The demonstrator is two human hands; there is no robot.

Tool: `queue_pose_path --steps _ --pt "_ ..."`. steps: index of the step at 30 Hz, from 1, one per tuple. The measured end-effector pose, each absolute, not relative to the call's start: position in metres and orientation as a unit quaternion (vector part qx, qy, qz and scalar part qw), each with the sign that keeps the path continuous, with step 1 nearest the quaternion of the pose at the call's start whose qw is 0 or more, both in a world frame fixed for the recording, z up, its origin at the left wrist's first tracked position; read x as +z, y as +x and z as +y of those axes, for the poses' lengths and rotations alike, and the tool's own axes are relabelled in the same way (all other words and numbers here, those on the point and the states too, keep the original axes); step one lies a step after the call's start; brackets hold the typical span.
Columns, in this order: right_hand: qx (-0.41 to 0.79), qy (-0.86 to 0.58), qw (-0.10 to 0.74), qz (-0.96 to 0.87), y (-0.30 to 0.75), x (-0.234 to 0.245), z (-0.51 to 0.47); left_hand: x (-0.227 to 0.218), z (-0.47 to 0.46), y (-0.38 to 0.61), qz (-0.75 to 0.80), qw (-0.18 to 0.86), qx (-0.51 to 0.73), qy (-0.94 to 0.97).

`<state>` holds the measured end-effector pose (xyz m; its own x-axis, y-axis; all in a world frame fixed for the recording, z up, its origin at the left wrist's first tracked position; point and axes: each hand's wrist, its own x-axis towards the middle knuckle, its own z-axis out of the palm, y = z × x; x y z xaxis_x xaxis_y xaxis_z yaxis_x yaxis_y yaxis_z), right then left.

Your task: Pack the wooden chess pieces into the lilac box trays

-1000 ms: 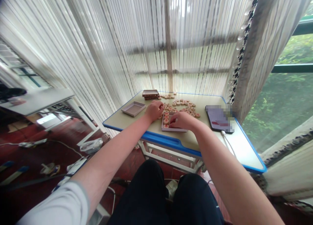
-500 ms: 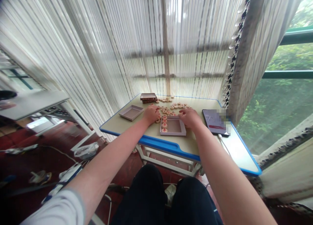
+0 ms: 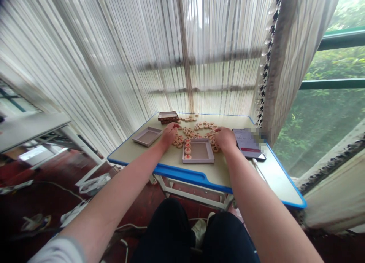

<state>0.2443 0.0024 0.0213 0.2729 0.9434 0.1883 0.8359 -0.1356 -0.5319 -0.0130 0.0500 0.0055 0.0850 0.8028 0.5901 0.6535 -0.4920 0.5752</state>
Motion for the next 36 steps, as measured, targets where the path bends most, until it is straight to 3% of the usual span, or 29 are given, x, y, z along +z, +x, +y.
queue_pose_path --steps 5,9,19,24,32,36 --pt "0.089 -0.748 0.281 -0.594 0.245 0.020 0.002 0.009 0.040 -0.013 0.482 -0.004 0.396 0.782" --pt "0.075 -0.746 0.280 -0.599 0.246 0.016 0.003 0.008 0.035 -0.013 0.501 -0.013 0.316 0.805" --pt "0.086 -0.766 0.265 -0.580 0.246 0.025 -0.005 0.008 0.037 -0.017 0.531 -0.059 0.350 0.769" --pt "0.102 -0.761 0.271 -0.581 0.245 0.026 -0.007 0.013 0.026 -0.018 0.535 -0.074 0.305 0.785" --pt "0.142 -0.768 0.361 -0.510 0.255 0.019 0.000 0.012 0.027 -0.017 0.519 -0.034 0.256 0.815" --pt "0.132 -0.756 0.368 -0.525 0.257 0.012 0.005 0.014 0.029 -0.015 0.524 -0.015 0.261 0.811"
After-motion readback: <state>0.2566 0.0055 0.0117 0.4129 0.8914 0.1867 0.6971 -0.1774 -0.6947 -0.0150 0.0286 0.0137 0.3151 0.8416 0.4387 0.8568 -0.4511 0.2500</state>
